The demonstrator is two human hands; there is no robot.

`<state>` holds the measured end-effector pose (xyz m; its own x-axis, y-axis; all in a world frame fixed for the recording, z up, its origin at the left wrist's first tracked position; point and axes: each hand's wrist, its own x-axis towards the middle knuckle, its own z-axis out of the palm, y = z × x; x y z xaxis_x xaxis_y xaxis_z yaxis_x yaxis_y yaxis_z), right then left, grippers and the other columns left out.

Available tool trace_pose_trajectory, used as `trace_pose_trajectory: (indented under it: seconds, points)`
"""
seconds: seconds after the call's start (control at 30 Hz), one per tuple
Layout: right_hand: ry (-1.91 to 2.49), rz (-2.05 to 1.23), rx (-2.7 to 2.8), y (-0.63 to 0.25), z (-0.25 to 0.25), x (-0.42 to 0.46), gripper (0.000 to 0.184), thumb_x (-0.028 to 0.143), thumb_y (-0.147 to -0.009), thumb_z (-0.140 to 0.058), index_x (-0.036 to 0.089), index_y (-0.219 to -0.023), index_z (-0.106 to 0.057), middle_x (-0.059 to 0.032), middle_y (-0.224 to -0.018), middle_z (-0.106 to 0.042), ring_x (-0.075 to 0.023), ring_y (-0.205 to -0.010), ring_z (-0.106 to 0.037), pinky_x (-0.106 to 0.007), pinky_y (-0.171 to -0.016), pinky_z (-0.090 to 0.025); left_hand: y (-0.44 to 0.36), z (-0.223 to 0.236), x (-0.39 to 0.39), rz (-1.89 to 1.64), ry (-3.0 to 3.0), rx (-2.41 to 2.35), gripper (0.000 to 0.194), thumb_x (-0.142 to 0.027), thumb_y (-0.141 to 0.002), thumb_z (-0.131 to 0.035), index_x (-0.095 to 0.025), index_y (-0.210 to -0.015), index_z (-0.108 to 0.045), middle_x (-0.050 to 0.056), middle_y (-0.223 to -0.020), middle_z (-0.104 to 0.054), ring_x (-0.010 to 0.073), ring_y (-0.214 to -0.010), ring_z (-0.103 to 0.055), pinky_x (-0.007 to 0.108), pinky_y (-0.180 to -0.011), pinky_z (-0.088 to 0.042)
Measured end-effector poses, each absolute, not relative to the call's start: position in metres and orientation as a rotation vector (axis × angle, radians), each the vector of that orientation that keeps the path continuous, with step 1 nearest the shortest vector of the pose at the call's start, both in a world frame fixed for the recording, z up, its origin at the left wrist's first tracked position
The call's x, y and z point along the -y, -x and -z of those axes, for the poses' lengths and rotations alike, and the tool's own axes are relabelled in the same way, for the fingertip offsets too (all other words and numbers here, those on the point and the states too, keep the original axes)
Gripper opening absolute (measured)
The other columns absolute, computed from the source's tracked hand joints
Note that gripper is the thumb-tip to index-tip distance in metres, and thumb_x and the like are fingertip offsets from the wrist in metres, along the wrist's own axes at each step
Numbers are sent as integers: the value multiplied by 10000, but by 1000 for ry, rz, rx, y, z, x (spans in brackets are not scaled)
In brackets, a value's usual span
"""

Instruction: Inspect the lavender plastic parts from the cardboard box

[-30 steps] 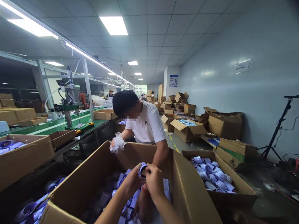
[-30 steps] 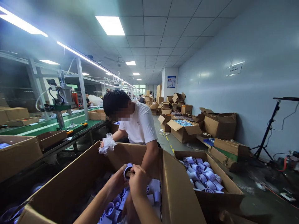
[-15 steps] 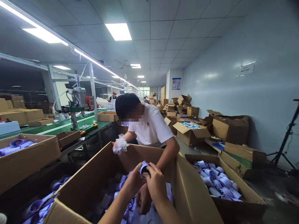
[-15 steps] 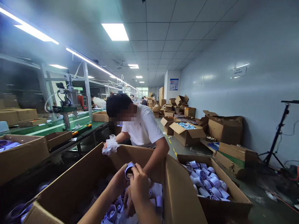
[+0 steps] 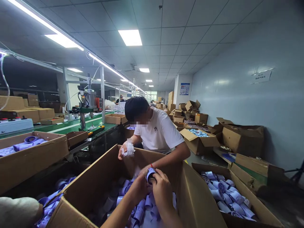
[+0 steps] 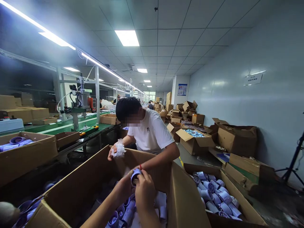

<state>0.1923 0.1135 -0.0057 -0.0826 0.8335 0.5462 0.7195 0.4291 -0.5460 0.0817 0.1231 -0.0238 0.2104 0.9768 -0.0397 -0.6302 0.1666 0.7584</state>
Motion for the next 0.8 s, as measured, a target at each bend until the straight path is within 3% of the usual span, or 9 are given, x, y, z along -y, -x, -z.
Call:
trace_pose_trajectory:
  seconds: [0.17,0.4,0.6,0.8]
  points:
    - [1387,-322,1784,-191,-3,-107,311,108,-811,-497,225,-964,-741,-61,-1148,-695,-240,-1043,-636,-326,-922,-467,-82,24,-120,-1281,-765,-512,283,-212,-769,-678,-198,-1047,-628,19,-880,-684,123,-717,-624,180,-605,-465]
    - [1385,-363,1706,-186,6,-113,351,82,-795,-470,214,-986,-733,-73,-1148,-694,-242,-1058,-635,-323,-930,-456,-82,36,-133,-1262,-652,-487,196,-266,-825,-636,-149,-982,-638,13,-725,-670,118,-643,-637,178,-583,-477]
    - [1295,-457,1655,-187,15,-120,295,122,-784,-497,220,-920,-739,-68,-1110,-711,-249,-1019,-654,-334,-914,-467,-77,48,-138,-1250,-662,-498,311,-321,-806,-652,-189,-1086,-625,47,-848,-698,188,-844,-671,235,-707,-522]
    - [1224,-483,1584,-185,19,-123,291,106,-756,-502,196,-884,-747,-95,-1064,-723,-255,-1010,-661,-349,-917,-481,-77,48,-138,-1297,-812,-587,321,-279,-773,-678,-211,-1083,-632,44,-944,-680,198,-949,-647,246,-761,-524]
